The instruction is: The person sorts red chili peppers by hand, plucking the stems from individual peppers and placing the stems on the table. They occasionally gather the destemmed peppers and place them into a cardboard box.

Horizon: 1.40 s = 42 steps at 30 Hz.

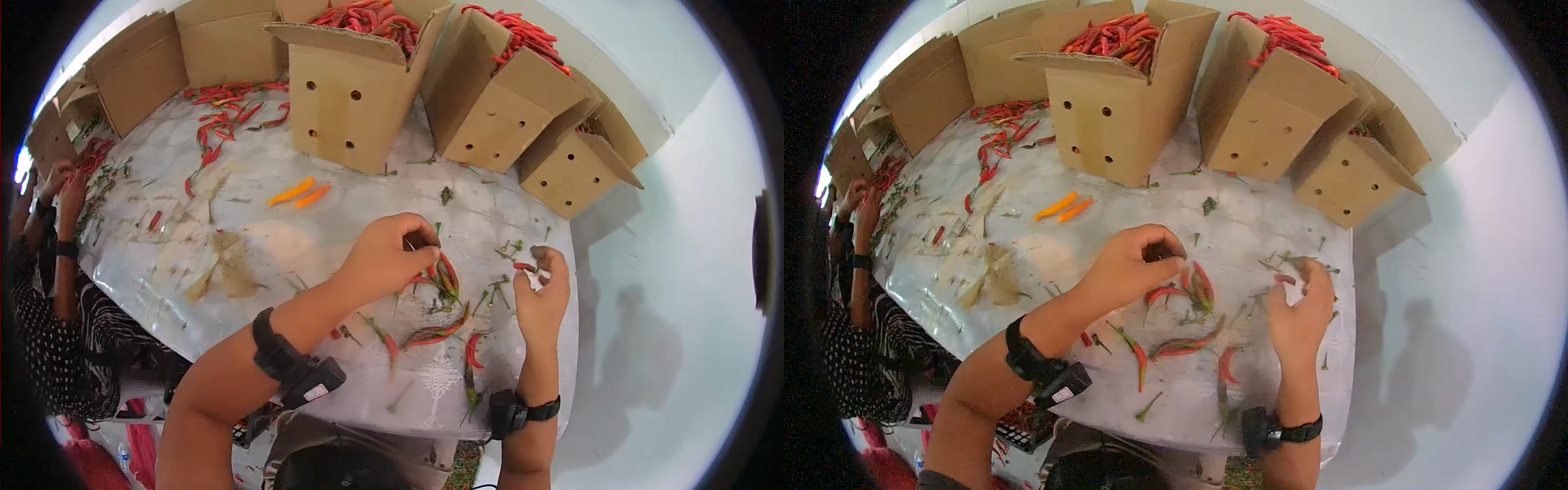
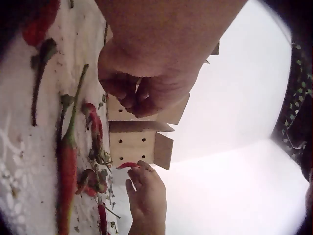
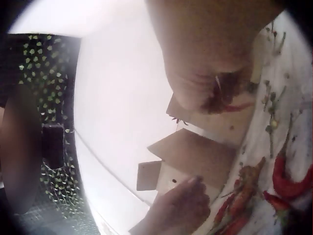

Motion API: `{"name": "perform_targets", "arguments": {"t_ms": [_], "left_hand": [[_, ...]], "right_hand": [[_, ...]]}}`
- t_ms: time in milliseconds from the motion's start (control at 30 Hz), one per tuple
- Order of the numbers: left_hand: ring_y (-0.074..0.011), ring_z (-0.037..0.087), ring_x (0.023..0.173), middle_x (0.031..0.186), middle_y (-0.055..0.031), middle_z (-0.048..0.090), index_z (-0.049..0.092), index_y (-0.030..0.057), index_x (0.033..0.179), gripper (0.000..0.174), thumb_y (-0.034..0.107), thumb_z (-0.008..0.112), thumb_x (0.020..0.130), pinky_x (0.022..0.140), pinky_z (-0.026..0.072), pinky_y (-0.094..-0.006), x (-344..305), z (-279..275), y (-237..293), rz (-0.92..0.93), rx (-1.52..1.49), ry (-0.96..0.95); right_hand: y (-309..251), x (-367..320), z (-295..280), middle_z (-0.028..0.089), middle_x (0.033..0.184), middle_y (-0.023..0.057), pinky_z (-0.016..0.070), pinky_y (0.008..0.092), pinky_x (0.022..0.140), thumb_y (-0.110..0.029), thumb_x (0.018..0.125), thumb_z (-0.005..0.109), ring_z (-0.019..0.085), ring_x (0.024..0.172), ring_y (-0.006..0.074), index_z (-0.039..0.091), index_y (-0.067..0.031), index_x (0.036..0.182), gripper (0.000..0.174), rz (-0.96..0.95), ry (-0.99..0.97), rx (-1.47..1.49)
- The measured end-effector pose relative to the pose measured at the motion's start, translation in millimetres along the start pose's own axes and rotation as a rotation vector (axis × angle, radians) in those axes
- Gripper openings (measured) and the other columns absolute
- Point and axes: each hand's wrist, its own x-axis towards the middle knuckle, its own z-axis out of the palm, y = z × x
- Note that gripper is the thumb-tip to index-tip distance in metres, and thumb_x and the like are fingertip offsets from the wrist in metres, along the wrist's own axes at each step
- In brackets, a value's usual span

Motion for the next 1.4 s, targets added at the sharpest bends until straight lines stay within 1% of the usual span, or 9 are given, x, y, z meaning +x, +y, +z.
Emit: {"name": "perform_targets", "arguments": {"t_ms": [100,200,300,400,600,800,933,1267,1400], "left_hand": [[-0.0039,0.050,0.065,0.073,0.0010,0.058,0.059,0.0010,0.085,0.012,0.011,0.064,0.080,0.058,0.0417,-0.0208,2,3,-7,0.017,0.032,0.024],[-0.0033,0.048,0.064,0.072,0.0025,0.056,0.059,0.0009,0.085,0.012,0.011,0.063,0.081,0.057,0.0405,-0.0203,0,5,-3,-0.007,0.000,0.005],[-0.0030,0.047,0.064,0.071,0.0039,0.054,0.059,0.0012,0.085,0.012,0.012,0.063,0.081,0.056,0.0397,-0.0200,2,7,-11,-0.005,-0.056,0.008],[-0.0030,0.046,0.063,0.071,0.0045,0.054,0.059,0.0017,0.086,0.011,0.012,0.062,0.082,0.056,0.0392,-0.0197,2,6,-13,0.016,-0.057,0.000],[-0.0039,0.049,0.068,0.074,0.0022,0.056,0.059,0.0023,0.086,0.013,0.014,0.063,0.082,0.060,0.0414,-0.0205,1,6,-7,-0.010,-0.143,0.030],[-0.0083,0.053,0.074,0.080,-0.0012,0.059,0.058,0.0025,0.087,0.018,0.019,0.064,0.082,0.067,0.0445,-0.0245,-6,12,2,0.064,-0.052,-0.171],[-0.0088,0.054,0.072,0.078,-0.0019,0.059,0.057,0.0022,0.087,0.018,0.019,0.064,0.082,0.065,0.0449,-0.0253,-8,13,-2,0.108,0.072,-0.213],[-0.0078,0.053,0.062,0.073,-0.0022,0.058,0.057,0.0008,0.090,0.015,0.012,0.063,0.082,0.057,0.0441,-0.0229,-9,20,1,0.055,-0.069,-0.202],[-0.0075,0.051,0.059,0.072,-0.0021,0.057,0.057,0.0006,0.093,0.015,0.009,0.062,0.082,0.052,0.0420,-0.0224,-7,19,-8,0.072,-0.126,-0.273]], "right_hand": [[1,-5,5,0.057,0.089,0.0140,0.0434,0.0348,0.075,-0.010,0.067,0.066,0.054,0.087,0.0302,0.059,-0.0011,0.088,0.023,-0.036,-0.048,-0.011],[-10,-12,10,0.057,0.094,0.0147,0.0436,0.0378,0.075,-0.014,0.066,0.069,0.054,0.087,0.0311,0.060,-0.0024,0.084,0.023,-0.134,-0.429,-0.089],[-26,-17,12,0.059,0.085,0.0120,0.0432,0.0343,0.073,-0.014,0.067,0.071,0.055,0.079,0.0271,0.060,-0.0024,0.080,0.020,-0.196,-0.511,-0.149],[-27,-18,14,0.059,0.080,0.0117,0.0442,0.0338,0.072,-0.014,0.068,0.071,0.056,0.076,0.0265,0.059,-0.0014,0.079,0.020,-0.279,-0.517,-0.141],[-26,-18,12,0.061,0.082,0.0123,0.0459,0.0345,0.071,-0.010,0.074,0.064,0.058,0.077,0.0303,0.062,-0.0035,0.091,0.018,-0.056,-0.462,0.175],[-32,-19,12,0.064,0.085,0.0124,0.0470,0.0311,0.070,-0.011,0.078,0.063,0.062,0.078,0.0239,0.062,-0.0027,0.092,0.016,-0.018,-0.456,0.302],[-31,-22,13,0.063,0.080,0.0097,0.0459,0.0254,0.063,-0.012,0.077,0.068,0.059,0.071,0.0139,0.061,-0.0011,0.088,0.017,0.088,-0.441,0.384],[-28,-19,11,0.060,0.076,0.0077,0.0456,0.0263,0.062,-0.008,0.076,0.067,0.057,0.066,0.0152,0.060,-0.0005,0.084,0.013,-0.092,-0.287,0.274],[-27,-17,11,0.059,0.075,0.0056,0.0453,0.0261,0.064,-0.008,0.078,0.065,0.056,0.068,0.0133,0.058,0.0005,0.083,0.012,0.051,-0.398,0.431]]}}
